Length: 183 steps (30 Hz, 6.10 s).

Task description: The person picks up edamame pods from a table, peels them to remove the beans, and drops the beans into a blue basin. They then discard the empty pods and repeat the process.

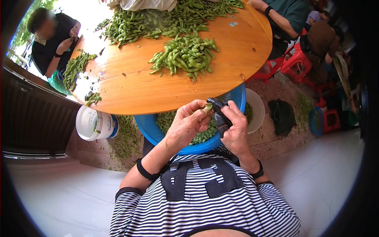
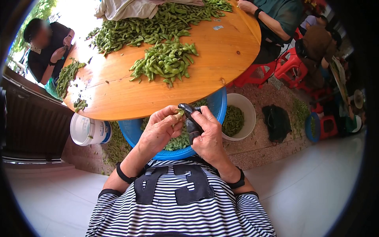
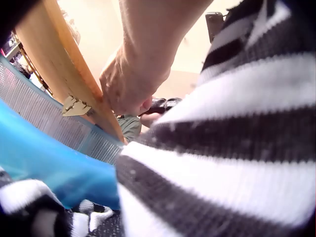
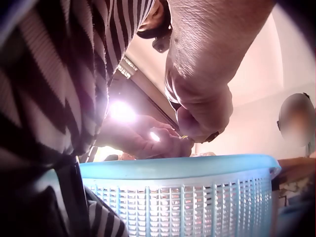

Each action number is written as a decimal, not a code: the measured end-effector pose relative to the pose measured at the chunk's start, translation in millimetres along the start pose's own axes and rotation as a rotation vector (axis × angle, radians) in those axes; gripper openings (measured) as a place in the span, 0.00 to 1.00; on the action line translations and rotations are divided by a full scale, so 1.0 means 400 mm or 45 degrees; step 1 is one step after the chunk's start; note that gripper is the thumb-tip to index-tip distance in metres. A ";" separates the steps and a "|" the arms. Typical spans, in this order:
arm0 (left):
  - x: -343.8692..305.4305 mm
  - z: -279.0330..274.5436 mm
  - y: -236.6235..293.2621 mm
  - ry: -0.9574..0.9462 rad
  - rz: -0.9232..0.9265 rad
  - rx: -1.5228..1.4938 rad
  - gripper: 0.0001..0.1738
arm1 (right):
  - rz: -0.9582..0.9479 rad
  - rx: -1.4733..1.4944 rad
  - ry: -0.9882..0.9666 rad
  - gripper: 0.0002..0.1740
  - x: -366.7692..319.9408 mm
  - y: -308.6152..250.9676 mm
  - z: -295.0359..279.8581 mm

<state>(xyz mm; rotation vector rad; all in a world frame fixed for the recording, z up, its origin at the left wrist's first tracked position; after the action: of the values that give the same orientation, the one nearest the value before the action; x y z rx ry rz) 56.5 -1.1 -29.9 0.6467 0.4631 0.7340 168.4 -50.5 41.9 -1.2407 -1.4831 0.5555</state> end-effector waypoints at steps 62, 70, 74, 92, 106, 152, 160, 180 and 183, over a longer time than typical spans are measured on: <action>0.043 -0.008 0.185 0.097 0.251 1.045 0.03 | 0.602 0.597 -0.242 0.21 -0.006 0.114 -0.027; 0.005 -0.009 0.115 0.255 0.513 0.791 0.02 | 0.885 1.448 -0.297 0.20 -0.008 0.103 0.064; -0.009 -0.012 0.113 0.389 0.756 0.907 0.04 | 0.927 1.552 -0.313 0.20 -0.015 0.111 0.071; 0.010 -0.036 0.067 0.141 0.277 0.267 0.08 | 0.914 1.488 -0.306 0.12 -0.027 0.142 0.089; -0.060 0.056 0.121 0.140 1.178 2.237 0.24 | 0.316 0.388 -0.310 0.27 0.003 0.065 0.050; 0.048 0.018 0.188 0.204 0.277 1.530 0.09 | 0.371 0.358 -0.097 0.25 0.032 0.108 -0.013; 0.026 -0.010 0.118 0.272 0.240 1.283 0.07 | 0.439 0.755 -0.195 0.24 0.017 0.103 0.018; 0.003 0.011 0.108 0.170 0.504 1.578 0.08 | 0.235 0.155 -0.245 0.29 0.009 0.080 -0.001; 0.008 -0.028 0.077 -0.044 -0.069 1.025 0.09 | 0.181 0.160 -0.260 0.27 0.007 0.080 0.004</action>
<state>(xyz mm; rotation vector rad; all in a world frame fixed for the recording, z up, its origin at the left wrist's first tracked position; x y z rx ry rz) 37.9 22.9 -17.5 1.3891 0.7485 0.4650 179.9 -36.5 15.6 -1.2245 -1.5096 0.8794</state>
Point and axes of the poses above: each hand's wrist, its own x-axis towards the middle knuckle, its own z-axis out of the palm, y = z × x, the point moved 7 cm from there along x, towards the middle knuckle, and after that the axes turned 6 degrees about x, right-handed, at the moved point
